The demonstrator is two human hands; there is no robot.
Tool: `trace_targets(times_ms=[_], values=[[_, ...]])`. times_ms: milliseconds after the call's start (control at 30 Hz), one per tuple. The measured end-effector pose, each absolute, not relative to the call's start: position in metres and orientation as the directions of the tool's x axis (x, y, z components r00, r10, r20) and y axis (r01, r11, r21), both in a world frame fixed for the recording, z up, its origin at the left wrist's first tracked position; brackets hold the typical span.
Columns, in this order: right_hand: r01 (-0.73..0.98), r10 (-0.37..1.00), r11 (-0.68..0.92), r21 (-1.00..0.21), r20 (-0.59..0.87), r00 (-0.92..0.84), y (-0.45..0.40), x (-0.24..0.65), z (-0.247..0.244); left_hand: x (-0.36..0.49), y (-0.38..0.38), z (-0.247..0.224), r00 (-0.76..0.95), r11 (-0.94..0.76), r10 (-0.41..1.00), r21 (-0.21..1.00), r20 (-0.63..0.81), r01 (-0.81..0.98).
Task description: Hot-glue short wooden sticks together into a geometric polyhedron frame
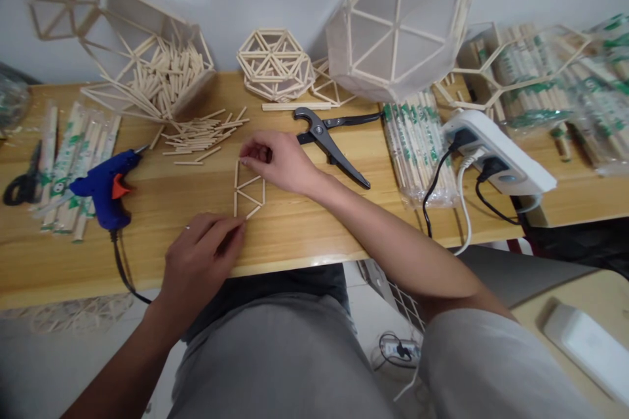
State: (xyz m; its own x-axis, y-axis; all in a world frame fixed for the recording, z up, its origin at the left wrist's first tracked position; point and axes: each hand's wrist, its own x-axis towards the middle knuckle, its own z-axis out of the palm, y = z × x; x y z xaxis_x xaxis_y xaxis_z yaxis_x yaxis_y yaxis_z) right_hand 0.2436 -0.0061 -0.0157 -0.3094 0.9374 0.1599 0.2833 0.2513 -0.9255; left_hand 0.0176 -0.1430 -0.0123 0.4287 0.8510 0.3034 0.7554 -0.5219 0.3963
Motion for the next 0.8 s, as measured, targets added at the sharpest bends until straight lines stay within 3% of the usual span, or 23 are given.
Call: trace_targets(times_ms=[800], values=[[0.299, 0.933, 0.265, -0.916, 0.166, -0.320, -0.0057, 0.2440, -0.0179, 0.0200, -0.1385, -0.0114, 0.414, -0.503, 0.862, 0.398, 0.291, 0.767]])
